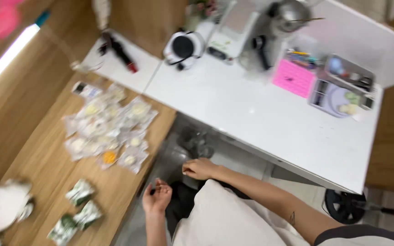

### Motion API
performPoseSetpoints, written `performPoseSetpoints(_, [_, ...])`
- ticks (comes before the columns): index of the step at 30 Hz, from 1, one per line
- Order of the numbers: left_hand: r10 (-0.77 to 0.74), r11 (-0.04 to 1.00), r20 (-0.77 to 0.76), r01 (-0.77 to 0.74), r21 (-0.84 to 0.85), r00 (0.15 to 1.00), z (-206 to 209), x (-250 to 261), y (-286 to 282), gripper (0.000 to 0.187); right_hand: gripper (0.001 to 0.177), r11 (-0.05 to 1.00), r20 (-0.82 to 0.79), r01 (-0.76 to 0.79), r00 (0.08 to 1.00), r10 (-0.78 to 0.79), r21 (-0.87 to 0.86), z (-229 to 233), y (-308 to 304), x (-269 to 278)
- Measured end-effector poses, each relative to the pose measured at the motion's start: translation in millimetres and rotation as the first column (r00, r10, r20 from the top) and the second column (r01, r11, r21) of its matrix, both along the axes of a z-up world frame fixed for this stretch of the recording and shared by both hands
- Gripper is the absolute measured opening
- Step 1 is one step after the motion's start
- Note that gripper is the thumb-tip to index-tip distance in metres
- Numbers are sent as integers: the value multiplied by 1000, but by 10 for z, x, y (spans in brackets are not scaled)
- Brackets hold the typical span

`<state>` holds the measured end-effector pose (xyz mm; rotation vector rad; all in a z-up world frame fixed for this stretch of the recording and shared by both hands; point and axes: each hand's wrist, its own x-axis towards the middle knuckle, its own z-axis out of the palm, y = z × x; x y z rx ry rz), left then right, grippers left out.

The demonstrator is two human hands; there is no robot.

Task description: Packaging small flower-shaped candles into decorative paper boxes.

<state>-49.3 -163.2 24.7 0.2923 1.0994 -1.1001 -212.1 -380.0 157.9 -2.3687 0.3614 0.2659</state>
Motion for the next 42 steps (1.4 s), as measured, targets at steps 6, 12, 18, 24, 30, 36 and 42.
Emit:
performPoseSetpoints(6, [-250, 950, 99, 264, -170, 963, 1291, -773, -1617, 25, 30, 478, -170, 773, 583, -794, 417, -101, -802, -2099])
performPoseSetpoints(12, [-694, 664, 198, 722, -194, 692, 1585, -1985, -2934, 19, 28, -336, -115, 656, -356, -927, 676, -393, -768, -3614])
performPoseSetpoints(18, [-984, 128, 88, 958, -255, 155, 1184, -3033, -3624, 16, 30, -608, -160, 437, -710, -685, 663, -385, -5, -4241])
performPoseSetpoints(24, [-986, -130, -67, 951, -280, -155, 1330, -3977, -4243, 14, 30, -809, -240, 36, -946, -217, 587, -265, 708, -4431])
performPoseSetpoints(30, [-946, -317, -8, 926, -205, -326, 1585, -5030, -4429, 14, 30, -777, -257, -145, -966, -22, 613, -302, 1021, -4712])
performPoseSetpoints(36, [-917, -367, -88, 910, -192, -388, 1231, -6116, -4138, 15, 32, -712, -362, -251, -932, -5, 655, -233, 1048, -5757])
performPoseSetpoints(42, [-923, -358, -98, 924, -131, -371, 496, -7476, -3573, 15, 30, -632, -317, -178, -942, -113, 754, -331, 1112, -7644])
